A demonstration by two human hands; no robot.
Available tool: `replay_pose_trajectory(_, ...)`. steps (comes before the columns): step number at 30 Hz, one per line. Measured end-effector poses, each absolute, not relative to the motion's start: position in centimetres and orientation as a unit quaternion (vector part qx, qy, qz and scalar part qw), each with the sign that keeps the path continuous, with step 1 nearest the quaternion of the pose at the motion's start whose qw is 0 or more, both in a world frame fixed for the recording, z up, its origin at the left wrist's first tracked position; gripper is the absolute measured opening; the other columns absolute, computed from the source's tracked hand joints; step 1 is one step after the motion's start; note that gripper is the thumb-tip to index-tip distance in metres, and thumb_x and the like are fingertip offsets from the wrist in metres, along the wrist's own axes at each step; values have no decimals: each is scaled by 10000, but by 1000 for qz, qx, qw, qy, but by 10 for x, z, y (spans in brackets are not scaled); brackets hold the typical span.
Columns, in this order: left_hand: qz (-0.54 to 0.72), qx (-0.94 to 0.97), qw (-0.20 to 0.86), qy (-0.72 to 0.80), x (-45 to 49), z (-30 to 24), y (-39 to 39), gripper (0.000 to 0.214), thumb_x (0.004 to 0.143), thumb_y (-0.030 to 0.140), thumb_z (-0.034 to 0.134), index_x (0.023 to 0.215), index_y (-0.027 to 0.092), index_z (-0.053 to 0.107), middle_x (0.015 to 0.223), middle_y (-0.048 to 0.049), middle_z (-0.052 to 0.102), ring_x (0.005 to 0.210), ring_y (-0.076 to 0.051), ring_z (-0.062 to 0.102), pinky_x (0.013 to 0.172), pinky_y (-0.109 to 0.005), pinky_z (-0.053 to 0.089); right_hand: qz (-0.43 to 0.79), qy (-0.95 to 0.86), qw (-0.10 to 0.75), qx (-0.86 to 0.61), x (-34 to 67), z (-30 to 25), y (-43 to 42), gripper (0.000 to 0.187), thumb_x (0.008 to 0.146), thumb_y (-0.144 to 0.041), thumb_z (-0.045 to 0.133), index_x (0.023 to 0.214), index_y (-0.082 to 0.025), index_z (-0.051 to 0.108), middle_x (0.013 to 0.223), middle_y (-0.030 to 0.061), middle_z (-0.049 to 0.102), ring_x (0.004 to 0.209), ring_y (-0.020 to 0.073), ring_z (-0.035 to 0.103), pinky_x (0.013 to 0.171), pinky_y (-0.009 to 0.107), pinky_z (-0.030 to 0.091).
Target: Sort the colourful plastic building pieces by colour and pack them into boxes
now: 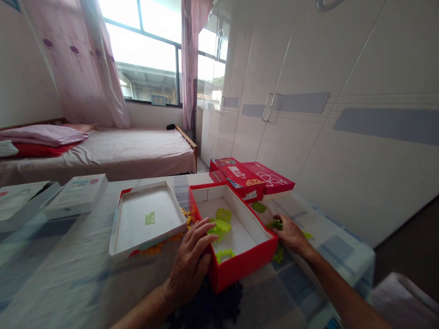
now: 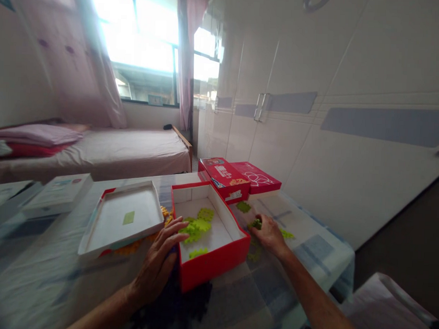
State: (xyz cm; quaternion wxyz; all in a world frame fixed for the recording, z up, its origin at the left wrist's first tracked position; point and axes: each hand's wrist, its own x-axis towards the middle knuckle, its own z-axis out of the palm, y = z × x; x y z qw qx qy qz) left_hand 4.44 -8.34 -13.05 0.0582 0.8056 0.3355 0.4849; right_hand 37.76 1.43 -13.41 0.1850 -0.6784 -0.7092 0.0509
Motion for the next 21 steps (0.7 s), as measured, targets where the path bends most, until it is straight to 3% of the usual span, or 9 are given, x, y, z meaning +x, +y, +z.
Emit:
replay_pose_trajectory(5,484,806,60,335,44,-129,-85,355,879,92,359,1186,233,467,1357,-74,428,1343,-250,278,1072,-510,295,66,-706,198,-677,370,-133,8,504,676,-272,627,1153,-111,596,1053,146,607,939,228,605,848,307,441)
replay_pose_trajectory(8,484,807,54,336,44,-130,-85,356,881,93,356,1190,234,464,1355,-76,431,1340,-254,284,1066,-516,303,59,-678,250,-689,369,-129,5,455,665,-215,593,1109,-118,613,1043,139,589,915,215,597,848,321,446)
replay_pose_trajectory(12,483,807,49,335,44,-131,-85,362,883,86,347,1191,236,462,1349,-75,438,1334,-254,293,1064,-522,306,111,-613,408,-667,365,-102,3,324,668,-232,571,980,-161,627,943,73,624,883,200,592,822,341,465)
replay_pose_trajectory(15,479,808,50,338,44,-131,-85,365,885,85,347,1199,235,459,1352,-76,435,1336,-256,289,1063,-523,309,246,-569,542,-567,343,-64,-5,391,687,-328,607,1047,-177,587,904,42,641,762,172,608,689,314,497)
replay_pose_trajectory(17,479,809,49,338,44,-130,-84,367,887,88,349,1204,238,457,1357,-75,429,1335,-255,290,1064,-522,308,311,-599,544,-498,319,-39,-10,422,711,-353,619,1093,-181,571,945,47,643,787,168,617,698,313,501)
replay_pose_trajectory(21,480,810,38,334,43,-130,-83,362,889,91,350,1203,235,458,1353,-75,436,1330,-246,301,1067,-511,309,379,-696,456,-406,283,-17,-9,463,793,-429,575,1207,-227,530,1172,58,597,1028,184,581,830,306,487)
